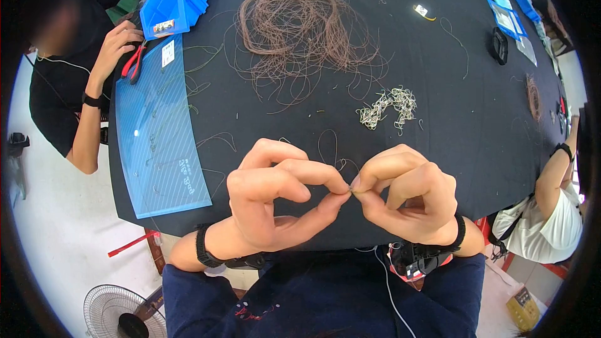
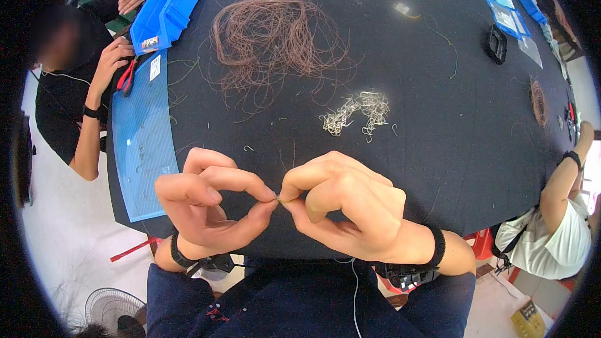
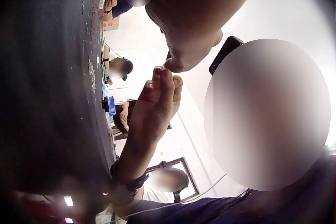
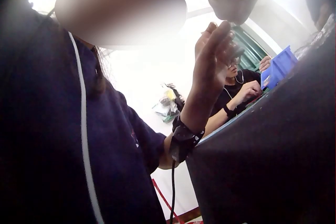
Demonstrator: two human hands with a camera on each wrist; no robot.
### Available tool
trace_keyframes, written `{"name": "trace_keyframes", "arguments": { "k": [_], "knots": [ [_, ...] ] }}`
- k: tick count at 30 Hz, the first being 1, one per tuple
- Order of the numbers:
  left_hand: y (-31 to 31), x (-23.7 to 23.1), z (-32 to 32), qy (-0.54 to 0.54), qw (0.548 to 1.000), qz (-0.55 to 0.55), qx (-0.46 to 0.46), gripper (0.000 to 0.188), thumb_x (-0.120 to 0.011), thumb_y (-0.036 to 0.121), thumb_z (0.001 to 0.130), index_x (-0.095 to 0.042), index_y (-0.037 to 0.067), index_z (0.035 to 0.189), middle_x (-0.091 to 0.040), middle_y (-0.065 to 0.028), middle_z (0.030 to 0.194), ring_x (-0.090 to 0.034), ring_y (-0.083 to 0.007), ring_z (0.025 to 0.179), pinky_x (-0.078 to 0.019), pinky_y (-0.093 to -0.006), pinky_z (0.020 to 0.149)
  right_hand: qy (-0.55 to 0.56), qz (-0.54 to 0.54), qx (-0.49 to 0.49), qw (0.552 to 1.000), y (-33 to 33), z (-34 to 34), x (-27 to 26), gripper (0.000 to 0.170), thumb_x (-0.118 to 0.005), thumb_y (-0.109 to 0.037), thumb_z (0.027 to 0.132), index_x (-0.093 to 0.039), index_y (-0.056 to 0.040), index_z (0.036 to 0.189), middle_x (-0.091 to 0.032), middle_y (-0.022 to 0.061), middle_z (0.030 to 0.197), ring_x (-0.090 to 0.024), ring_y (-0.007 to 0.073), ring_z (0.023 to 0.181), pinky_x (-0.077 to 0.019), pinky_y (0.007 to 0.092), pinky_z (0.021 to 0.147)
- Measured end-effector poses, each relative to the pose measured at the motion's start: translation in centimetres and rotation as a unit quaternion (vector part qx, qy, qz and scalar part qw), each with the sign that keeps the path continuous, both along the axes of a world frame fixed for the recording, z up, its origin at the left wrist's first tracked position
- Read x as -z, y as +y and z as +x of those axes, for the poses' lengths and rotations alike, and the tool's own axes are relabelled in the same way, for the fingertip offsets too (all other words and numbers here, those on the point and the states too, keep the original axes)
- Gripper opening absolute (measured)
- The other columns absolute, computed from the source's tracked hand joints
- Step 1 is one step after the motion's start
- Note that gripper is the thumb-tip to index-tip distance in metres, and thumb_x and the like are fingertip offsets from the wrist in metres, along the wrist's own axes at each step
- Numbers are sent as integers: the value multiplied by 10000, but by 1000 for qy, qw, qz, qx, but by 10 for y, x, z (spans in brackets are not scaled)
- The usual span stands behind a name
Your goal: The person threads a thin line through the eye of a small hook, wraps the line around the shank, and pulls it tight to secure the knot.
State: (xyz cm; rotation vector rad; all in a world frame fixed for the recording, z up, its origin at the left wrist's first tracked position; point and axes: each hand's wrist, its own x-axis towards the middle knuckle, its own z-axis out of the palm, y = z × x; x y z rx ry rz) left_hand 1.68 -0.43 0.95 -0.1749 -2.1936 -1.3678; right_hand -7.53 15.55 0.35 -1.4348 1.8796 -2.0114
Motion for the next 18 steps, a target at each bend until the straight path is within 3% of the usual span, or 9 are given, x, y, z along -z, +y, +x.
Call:
{"name": "trace_keyframes", "arguments": {
  "k": [7, 11, 18],
  "knots": [
    [2, 2, -2, 16, 999, 18, 23, 492, -733, -71, 610, -286, 135, 605, -686, -64, 777, -462, -155, 719, -391, -248, 587, 10, -4, -2, 1000, 1, -1, 1, 291, -688, 137, 621, -489, -56, 709, -625, 109, 761, -593, 186, 618, -471, 254, 559],
    [-3, 0, -3, 8, 996, -59, 67, 572, -716, -73, 655, -228, 132, 871, -654, -98, 770, -440, -157, 699, -365, -228, 568, -8, -2, -20, 1000, 3, -2, 2, 288, -685, 136, 630, -491, -53, 726, -625, 112, 774, -593, 178, 627, -468, 250, 570],
    [-3, 0, -2, -16, 997, -56, 53, 524, -706, -17, 694, -230, 118, 866, -632, -94, 761, -428, -149, 685, -352, -229, 564, -96, 14, -35, 995, 6, -4, -3, 278, -671, 121, 680, -463, -57, 729, -639, 124, 804, -604, 141, 676, -475, 239, 607]
  ]
}}
